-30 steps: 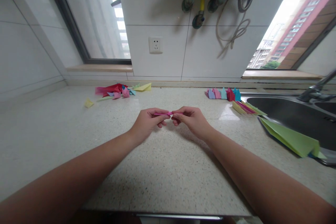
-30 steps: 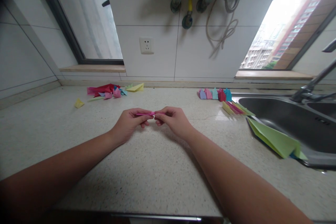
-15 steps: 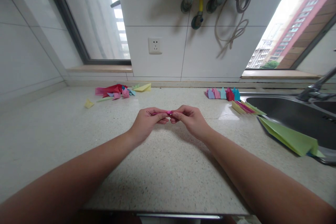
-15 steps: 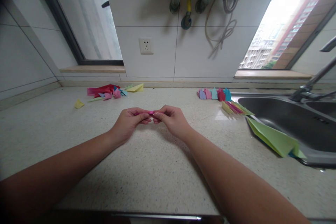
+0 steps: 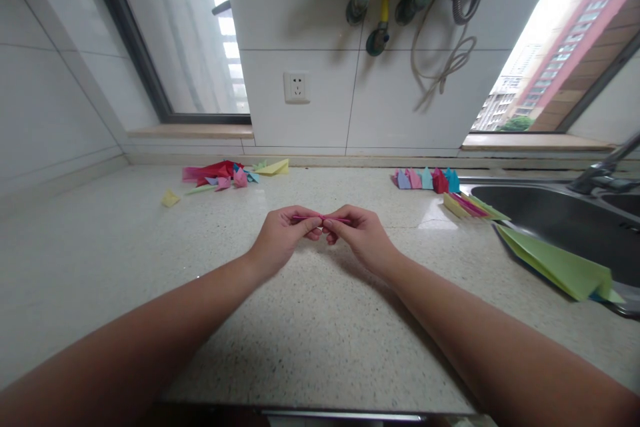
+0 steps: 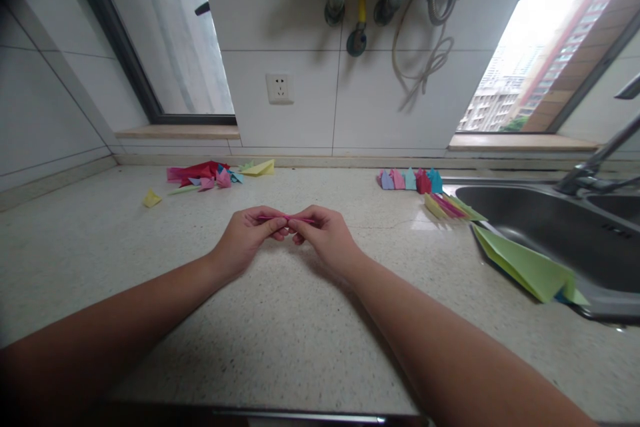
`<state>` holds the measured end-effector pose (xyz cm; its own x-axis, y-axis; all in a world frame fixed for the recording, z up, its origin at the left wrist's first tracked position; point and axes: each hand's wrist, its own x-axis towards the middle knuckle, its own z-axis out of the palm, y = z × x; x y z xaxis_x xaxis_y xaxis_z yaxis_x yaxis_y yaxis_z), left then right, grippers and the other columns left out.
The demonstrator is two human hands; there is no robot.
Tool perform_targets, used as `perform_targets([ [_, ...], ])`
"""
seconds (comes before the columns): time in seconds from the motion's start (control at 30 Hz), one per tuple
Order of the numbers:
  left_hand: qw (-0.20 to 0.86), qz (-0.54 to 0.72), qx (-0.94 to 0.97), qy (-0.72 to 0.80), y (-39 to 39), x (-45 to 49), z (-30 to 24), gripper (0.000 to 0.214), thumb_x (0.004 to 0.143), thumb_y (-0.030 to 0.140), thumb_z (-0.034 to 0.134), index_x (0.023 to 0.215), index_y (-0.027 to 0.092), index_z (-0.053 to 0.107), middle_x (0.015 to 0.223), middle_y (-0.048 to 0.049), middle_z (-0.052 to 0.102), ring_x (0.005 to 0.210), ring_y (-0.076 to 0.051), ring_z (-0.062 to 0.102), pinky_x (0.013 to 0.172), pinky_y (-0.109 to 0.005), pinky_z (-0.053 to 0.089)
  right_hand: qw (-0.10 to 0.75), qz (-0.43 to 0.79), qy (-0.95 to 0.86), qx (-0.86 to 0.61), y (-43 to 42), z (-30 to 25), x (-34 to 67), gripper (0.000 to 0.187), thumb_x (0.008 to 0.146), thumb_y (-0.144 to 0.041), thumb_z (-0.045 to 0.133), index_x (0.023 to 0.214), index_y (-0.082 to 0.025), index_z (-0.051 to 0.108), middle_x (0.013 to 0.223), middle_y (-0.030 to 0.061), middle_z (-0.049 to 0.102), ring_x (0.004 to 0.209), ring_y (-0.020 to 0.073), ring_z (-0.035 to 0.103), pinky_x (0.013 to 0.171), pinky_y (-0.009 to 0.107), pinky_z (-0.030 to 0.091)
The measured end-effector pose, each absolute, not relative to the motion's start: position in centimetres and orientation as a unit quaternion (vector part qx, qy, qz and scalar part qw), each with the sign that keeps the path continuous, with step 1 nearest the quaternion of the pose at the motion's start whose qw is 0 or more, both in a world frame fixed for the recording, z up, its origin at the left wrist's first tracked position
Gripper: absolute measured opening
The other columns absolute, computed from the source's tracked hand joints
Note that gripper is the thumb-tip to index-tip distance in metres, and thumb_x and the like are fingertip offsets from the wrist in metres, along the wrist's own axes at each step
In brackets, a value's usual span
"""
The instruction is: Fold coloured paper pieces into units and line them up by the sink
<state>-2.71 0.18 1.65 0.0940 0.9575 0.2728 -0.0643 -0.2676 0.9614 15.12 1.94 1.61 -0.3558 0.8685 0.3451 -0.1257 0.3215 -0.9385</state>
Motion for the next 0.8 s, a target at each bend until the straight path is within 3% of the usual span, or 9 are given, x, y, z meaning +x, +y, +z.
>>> perform_targets([
  [0.47,0.531,0.542,0.542,0.360,0.65,-2.74,1.14,0.028,0.072,0.027,0.082,0.096,0.015,0.074,0.089,-0.0073,0.077,0.078,-0.017,0.072,0.078,-0.032,0.058,0.478,0.492,-0.678,-0.264,2.59,1.45,15.89,0.024,0.080,-0.040,0.074,0.076,-0.017,0.066,0.068,0.0024,0.069,0.066,0.0145,0.064,0.067,0.031,0.051],
  [0.8,0.437,0.537,0.603,0.397,0.20,-3.11,1.50,0.017,0.077,0.029,0.076,0.088,0.016,0.077,0.077,-0.0043,0.075,0.068,-0.015,0.069,0.070,-0.030,0.057,0.467,0.528,-0.662,-0.253,2.44,1.61,15.72,0.026,0.079,-0.040,0.075,0.077,-0.016,0.064,0.069,0.0029,0.069,0.065,0.0139,0.065,0.066,0.032,0.055],
])
